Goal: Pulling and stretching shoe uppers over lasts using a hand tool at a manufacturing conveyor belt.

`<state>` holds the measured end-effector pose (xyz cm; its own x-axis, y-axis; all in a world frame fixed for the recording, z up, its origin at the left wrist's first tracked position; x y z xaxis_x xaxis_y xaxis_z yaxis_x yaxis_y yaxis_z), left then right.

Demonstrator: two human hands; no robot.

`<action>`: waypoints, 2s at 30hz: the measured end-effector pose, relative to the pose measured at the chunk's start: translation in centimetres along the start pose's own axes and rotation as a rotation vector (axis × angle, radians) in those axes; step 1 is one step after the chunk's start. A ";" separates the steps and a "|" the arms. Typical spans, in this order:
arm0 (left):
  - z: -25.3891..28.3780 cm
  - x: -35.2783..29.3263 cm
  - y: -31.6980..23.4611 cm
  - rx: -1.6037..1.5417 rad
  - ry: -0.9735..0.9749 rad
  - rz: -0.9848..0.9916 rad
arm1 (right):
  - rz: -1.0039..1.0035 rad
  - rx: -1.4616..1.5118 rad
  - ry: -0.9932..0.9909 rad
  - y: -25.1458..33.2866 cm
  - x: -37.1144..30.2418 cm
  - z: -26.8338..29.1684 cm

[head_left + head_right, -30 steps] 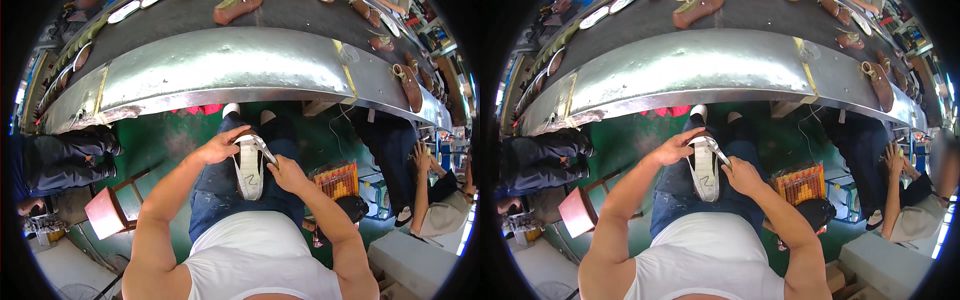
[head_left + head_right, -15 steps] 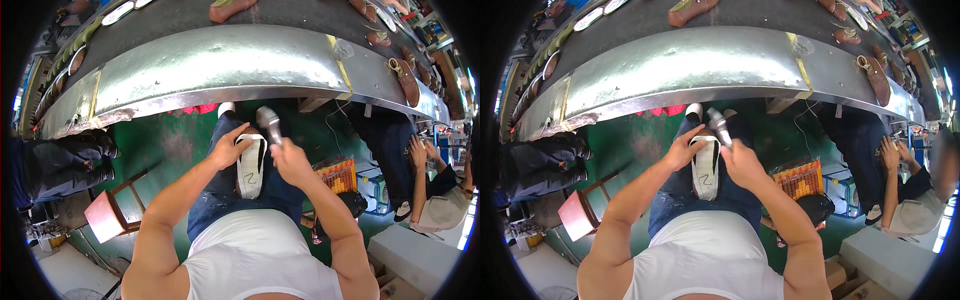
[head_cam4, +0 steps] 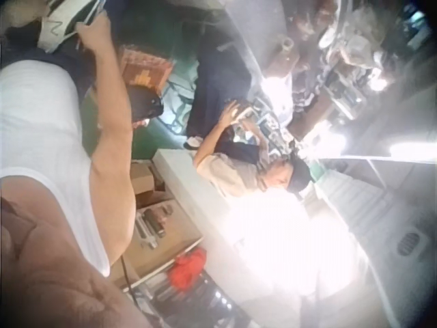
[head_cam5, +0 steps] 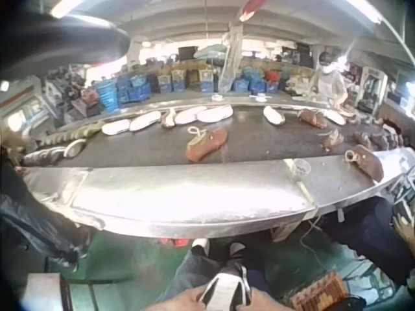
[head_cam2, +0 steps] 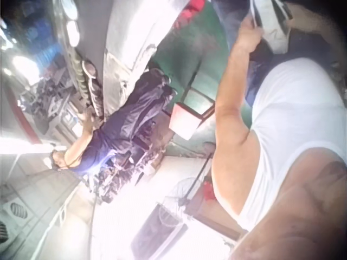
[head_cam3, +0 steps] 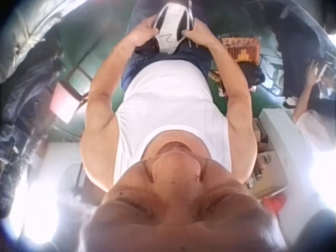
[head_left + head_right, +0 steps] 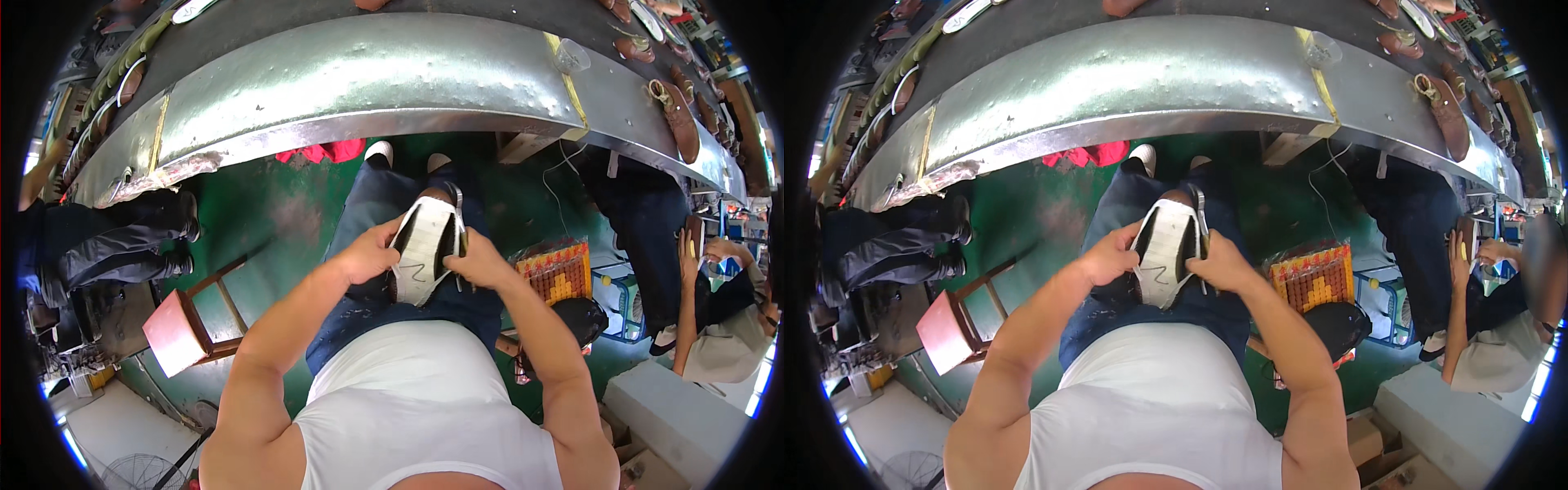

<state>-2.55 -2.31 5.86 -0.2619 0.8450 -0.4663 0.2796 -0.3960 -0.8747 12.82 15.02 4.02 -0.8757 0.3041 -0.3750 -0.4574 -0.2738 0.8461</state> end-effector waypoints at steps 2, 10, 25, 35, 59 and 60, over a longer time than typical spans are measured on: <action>-0.1 0.0 -0.1 -0.363 0.194 0.175 | -0.118 0.139 0.187 0.5 -0.3 1.1; -3.5 -1.4 4.6 0.254 0.006 -0.025 | -0.274 0.177 0.067 -0.7 -8.3 3.6; -4.3 -1.1 0.9 -0.521 0.277 0.038 | 0.015 -0.913 0.580 10.5 -5.5 4.4; -3.2 2.8 7.3 -0.138 -0.532 0.138 | 0.220 -0.466 0.028 2.1 -6.8 -3.1; -3.6 2.2 5.4 0.396 -0.568 -0.256 | 0.186 -0.472 0.226 4.7 -7.6 3.0; -3.6 2.2 5.4 0.404 -0.563 -0.281 | 0.161 -0.444 0.267 4.9 -7.6 3.4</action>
<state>1.70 -1.32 0.62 -0.7371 0.6650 -0.1203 -0.2002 -0.3850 -0.9009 17.75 14.49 12.25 -0.9226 0.0003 -0.3858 -0.2850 -0.6747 0.6809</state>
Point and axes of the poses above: each hand's wrist, its own x-axis towards the middle knuckle, its own z-axis out of the back of the hand, y = z × x, the point moved 2 cm from there along x, towards the middle knuckle, and after that the axes turned 3 degrees about z, right-handed, at the moved point
